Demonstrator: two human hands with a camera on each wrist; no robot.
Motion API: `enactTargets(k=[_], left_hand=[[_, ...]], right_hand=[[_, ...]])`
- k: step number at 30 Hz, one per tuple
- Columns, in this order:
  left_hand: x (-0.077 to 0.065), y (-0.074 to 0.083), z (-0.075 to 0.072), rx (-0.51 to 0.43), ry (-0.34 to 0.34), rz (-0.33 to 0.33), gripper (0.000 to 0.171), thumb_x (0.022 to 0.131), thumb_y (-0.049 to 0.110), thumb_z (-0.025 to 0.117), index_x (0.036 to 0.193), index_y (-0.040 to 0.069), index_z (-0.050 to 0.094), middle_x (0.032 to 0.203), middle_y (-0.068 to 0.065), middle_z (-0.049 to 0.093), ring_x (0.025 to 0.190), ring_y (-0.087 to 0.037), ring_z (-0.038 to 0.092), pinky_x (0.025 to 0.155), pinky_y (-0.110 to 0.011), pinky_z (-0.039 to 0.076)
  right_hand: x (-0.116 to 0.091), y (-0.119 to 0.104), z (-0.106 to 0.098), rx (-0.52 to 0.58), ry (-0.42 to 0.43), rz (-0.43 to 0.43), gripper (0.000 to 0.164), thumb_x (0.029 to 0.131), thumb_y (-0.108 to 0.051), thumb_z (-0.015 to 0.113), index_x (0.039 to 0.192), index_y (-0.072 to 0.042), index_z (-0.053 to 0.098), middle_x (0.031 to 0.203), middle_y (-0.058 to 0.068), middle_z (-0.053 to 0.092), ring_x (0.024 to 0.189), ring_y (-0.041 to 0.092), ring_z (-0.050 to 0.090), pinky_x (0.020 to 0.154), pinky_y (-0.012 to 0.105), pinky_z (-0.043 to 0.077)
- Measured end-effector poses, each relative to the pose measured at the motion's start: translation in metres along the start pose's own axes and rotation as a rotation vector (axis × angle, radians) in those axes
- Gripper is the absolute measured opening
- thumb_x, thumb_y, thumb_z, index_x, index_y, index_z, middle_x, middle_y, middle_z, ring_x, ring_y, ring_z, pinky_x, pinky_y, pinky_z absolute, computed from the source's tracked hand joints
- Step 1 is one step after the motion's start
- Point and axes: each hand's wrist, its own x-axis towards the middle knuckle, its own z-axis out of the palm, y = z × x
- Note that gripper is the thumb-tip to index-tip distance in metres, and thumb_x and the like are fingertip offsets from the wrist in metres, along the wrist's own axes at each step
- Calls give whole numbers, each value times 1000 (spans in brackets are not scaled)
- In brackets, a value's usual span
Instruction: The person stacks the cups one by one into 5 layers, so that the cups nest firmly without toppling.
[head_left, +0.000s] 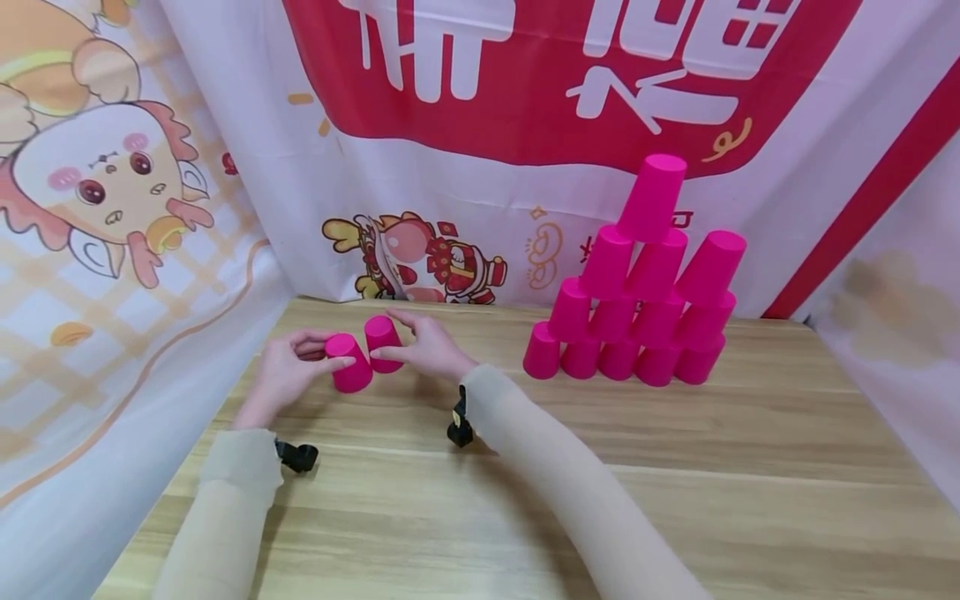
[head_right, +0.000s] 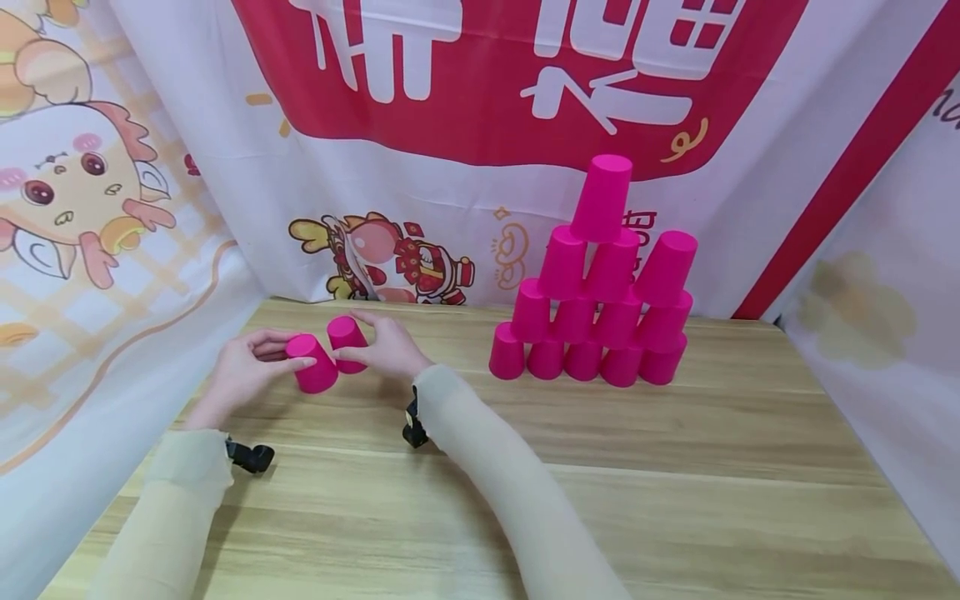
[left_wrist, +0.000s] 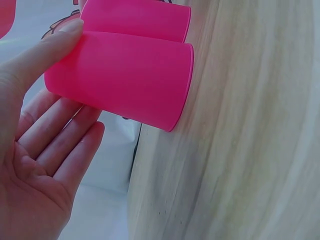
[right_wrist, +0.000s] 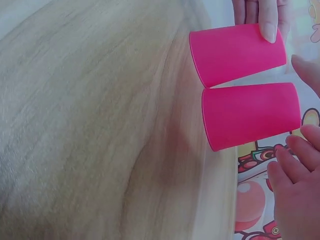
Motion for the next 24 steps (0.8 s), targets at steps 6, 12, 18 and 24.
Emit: enactTargets(k=[6, 12, 18, 24], left_hand=[[1, 0, 1, -14, -18, -9, 67, 78, 49, 87, 126, 7, 66, 119, -12, 72, 114, -28, 67, 94, -34, 55], [1, 4, 1, -24, -31, -15, 70, 77, 50, 88, 126, 5, 66, 121, -15, 70, 117, -30, 65, 98, -41, 53], [2, 6, 2, -35, -39, -10, 69, 78, 48, 87, 127, 5, 64, 123, -15, 70, 118, -31, 64, 99, -39, 52], [0, 5, 0, -33, -36, 8, 66, 79, 44, 88, 126, 3, 65, 121, -16, 70, 117, -31, 65, 96, -33, 53]], right_hand=[[-2, 1, 3, 63, 4, -21, 77, 89, -28, 83, 155, -16, 46, 137, -2, 62, 139, 29, 45, 114, 54, 36], [-3, 5, 6, 57, 67, 20, 66, 92, -26, 79, 151, -14, 51, 134, 0, 62, 124, 27, 56, 99, 38, 52], [-8, 8, 9, 32, 135, 38, 54, 93, -25, 78, 142, -10, 60, 126, 0, 65, 117, 23, 59, 92, 30, 54], [-15, 6, 7, 60, 152, 30, 54, 92, -27, 80, 140, -12, 61, 128, -3, 65, 122, 25, 58, 98, 34, 52]])
